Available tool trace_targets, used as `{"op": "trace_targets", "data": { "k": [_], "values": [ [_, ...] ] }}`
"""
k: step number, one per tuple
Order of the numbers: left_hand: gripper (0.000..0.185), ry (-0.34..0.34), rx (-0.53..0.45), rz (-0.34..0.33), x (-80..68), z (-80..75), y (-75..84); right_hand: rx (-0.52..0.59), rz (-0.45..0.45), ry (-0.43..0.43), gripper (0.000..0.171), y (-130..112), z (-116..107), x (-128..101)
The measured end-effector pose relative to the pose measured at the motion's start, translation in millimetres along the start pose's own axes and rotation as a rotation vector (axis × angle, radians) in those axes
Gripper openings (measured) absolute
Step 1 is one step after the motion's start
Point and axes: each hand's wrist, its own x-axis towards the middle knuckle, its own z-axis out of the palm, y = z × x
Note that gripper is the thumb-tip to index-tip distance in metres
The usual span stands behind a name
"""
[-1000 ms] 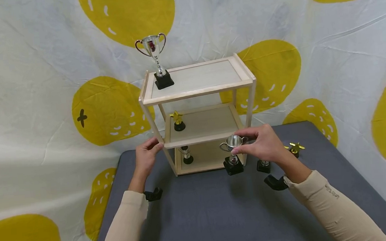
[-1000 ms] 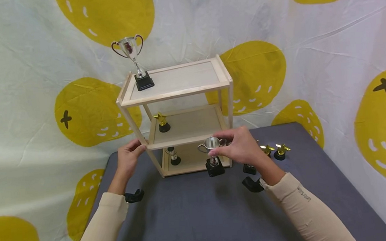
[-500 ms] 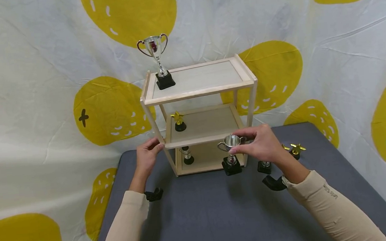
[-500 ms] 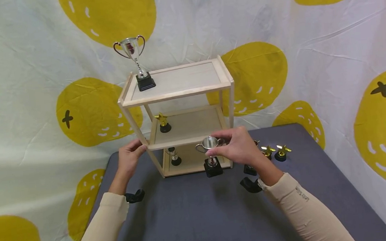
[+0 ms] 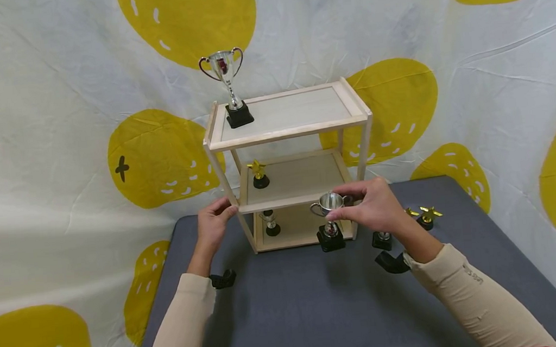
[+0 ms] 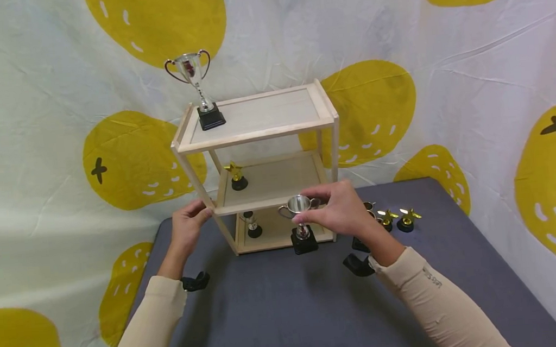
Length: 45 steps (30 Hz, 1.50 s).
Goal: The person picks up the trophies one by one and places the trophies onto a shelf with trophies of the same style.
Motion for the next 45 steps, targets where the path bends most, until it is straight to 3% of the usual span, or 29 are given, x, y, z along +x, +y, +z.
{"op": "trace_targets", "data": {
  "k": [14, 26, 35, 45],
  "values": [
    [0.033, -0.003, 0.013, -0.001, 0.2, 0.3, 1.4, 0.029, -0.048, -0.005, 0.044, -5, 5, 5],
    [0.032, -0.005, -0.019, 0.058, 0.2, 0.1, 0.1, 0.036, -0.079, -0.005, 0.042, -13, 9, 11],
    [0.034, -0.008, -0.004, -0.001, 0.2, -0.5, 1.0, 0.071, -0.118, 0.005, 0.038, -16, 15, 14],
    [0.035, -0.008, -0.023, 0.006, 0.7, -0.3, -1.0, 0.076, -0.147, 0.005, 0.037, -22, 18, 16]
  ]
}}
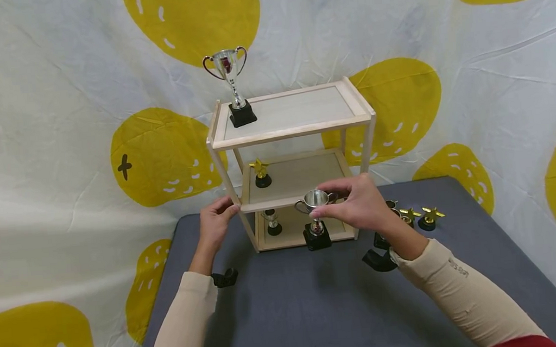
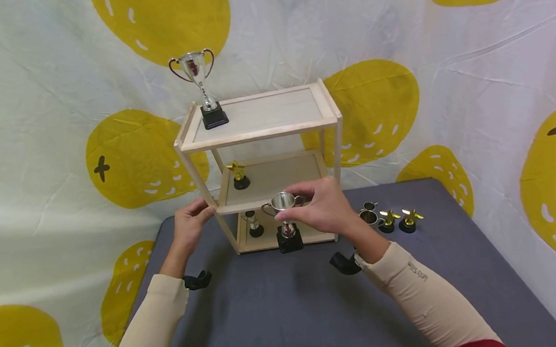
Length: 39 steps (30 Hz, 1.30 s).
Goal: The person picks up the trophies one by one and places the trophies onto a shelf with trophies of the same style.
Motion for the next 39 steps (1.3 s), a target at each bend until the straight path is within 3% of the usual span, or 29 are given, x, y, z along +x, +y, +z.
{"op": "trace_targets", "data": {
  "k": [16, 27, 39],
  "values": [
    [0.036, -0.001, 0.018, 0.013, -0.2, 0.2, 0.6, 0.023, 0.038, -0.001, 0.038, -10, 9, 7],
    [0.035, 0.002, -0.022, 0.034, -0.9, 0.5, 0.6, 0.025, 0.032, 0.004, 0.040, -20, 10, 12],
    [0.035, -0.014, -0.014, 0.002, -0.4, -0.3, -1.1, 0.030, 0.006, 0.011, 0.038, -26, 12, 17]
  ]
}}
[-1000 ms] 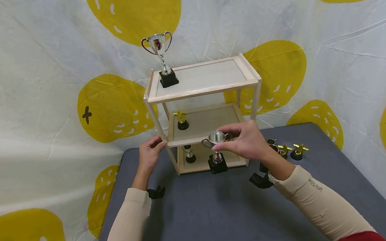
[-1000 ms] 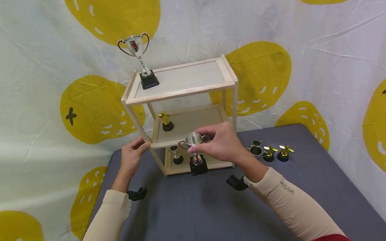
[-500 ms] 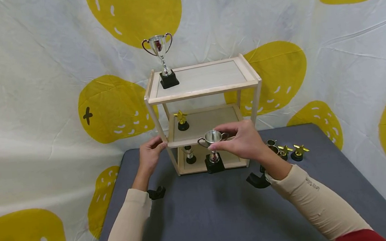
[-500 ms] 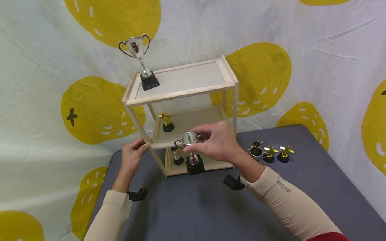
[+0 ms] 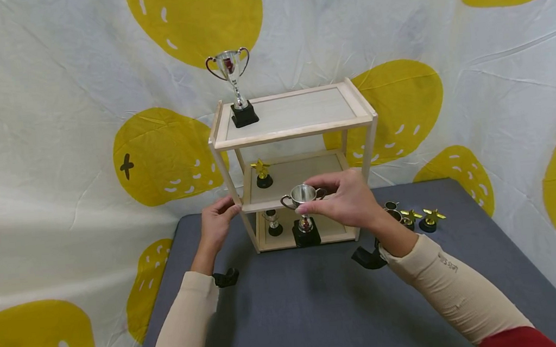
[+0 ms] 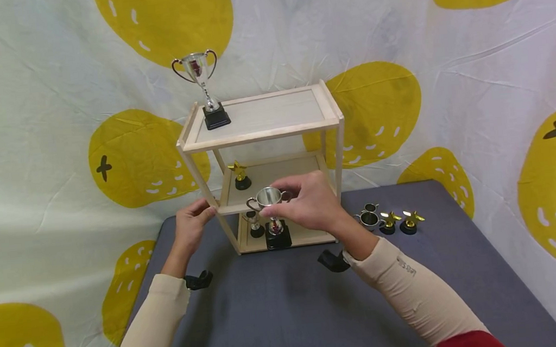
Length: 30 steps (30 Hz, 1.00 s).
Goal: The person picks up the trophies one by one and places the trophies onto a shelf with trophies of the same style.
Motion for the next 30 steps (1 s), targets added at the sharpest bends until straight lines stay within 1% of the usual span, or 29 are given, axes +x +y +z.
{"op": "trace_targets", "data": {
  "k": [6, 17, 23, 30],
  "values": [
    [0.034, 0.006, 0.021, -0.005, -0.4, 0.1, -0.5, 0.000, 0.010, -0.004, 0.038, -4, 1, 1],
    [0.034, 0.001, 0.010, -0.001, -1.7, 0.4, -0.7, -0.011, 0.006, 0.003, 0.038, -9, 0, 4],
    [0.034, 0.009, 0.016, -0.007, -0.9, 0.1, -2.5, -0.015, -0.024, 0.026, 0.038, -13, -1, 6],
    [0.033, 0.012, -0.004, 0.014, -0.2, 0.1, -0.7, 0.001, -0.060, 0.037, 0.037, -20, -3, 12]
  ]
}}
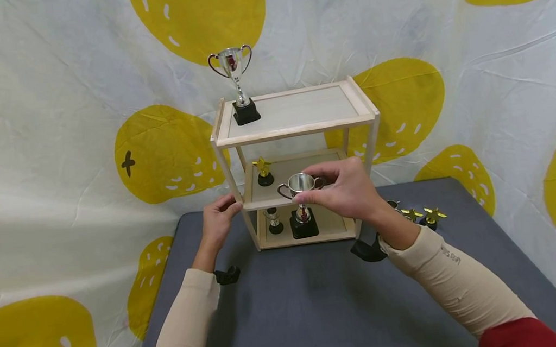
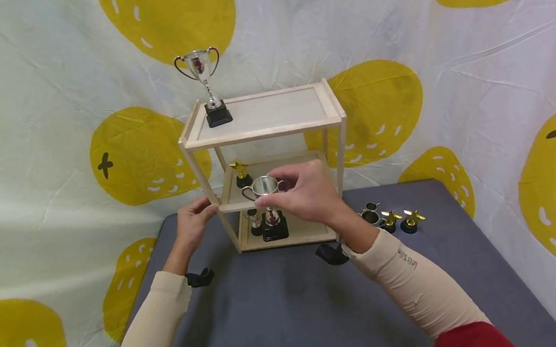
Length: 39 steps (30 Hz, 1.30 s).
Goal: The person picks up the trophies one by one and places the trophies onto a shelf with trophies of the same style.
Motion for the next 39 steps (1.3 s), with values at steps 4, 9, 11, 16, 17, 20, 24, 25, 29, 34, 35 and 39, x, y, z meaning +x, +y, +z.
{"op": "trace_targets", "data": {
  "k": [4, 9, 11, 16, 17, 20, 24, 25, 29, 34, 35, 39],
  "values": [
    [0.032, 0.001, -0.001, 0.001, -0.3, 0.2, 1.4, -0.011, 0.000, 0.000, 0.037, -3, -2, 3],
    [0.031, 0.003, 0.001, -0.003, -0.2, 0.0, 0.7, -0.015, 0.008, 0.013, 0.036, -8, -4, 5],
    [0.031, 0.006, 0.002, -0.006, -0.1, -0.2, 0.4, -0.013, 0.009, 0.018, 0.036, -9, -5, 7],
    [0.032, 0.010, 0.009, -0.004, 0.3, -0.3, 0.0, -0.012, -0.011, 0.032, 0.037, -11, -7, 9],
    [0.032, 0.010, 0.012, -0.003, 0.4, -0.3, -0.3, -0.012, -0.016, 0.034, 0.036, -11, -7, 10],
    [0.033, 0.007, 0.016, 0.001, 0.7, 0.0, -1.2, -0.013, -0.016, 0.036, 0.036, -13, -8, 11],
    [0.035, -0.001, 0.007, -0.002, 0.9, 0.5, -1.7, -0.007, -0.004, 0.032, 0.038, -17, -10, 13],
    [0.035, -0.001, 0.003, -0.003, 0.6, 0.7, -1.3, -0.002, -0.001, 0.030, 0.038, -18, -10, 14],
    [0.034, 0.006, -0.006, -0.006, -0.3, 0.9, -0.3, 0.011, 0.002, 0.027, 0.038, -21, -12, 15],
    [0.032, 0.011, -0.009, -0.001, -0.7, 0.6, 0.8, 0.036, 0.006, 0.025, 0.036, -23, -13, 18],
    [0.032, 0.011, -0.011, -0.001, -0.5, 0.5, 0.7, 0.040, 0.009, 0.024, 0.036, -24, -14, 19],
    [0.034, 0.004, -0.014, -0.003, 0.3, 0.4, 0.0, 0.027, 0.021, 0.022, 0.036, -26, -15, 20]
  ]
}}
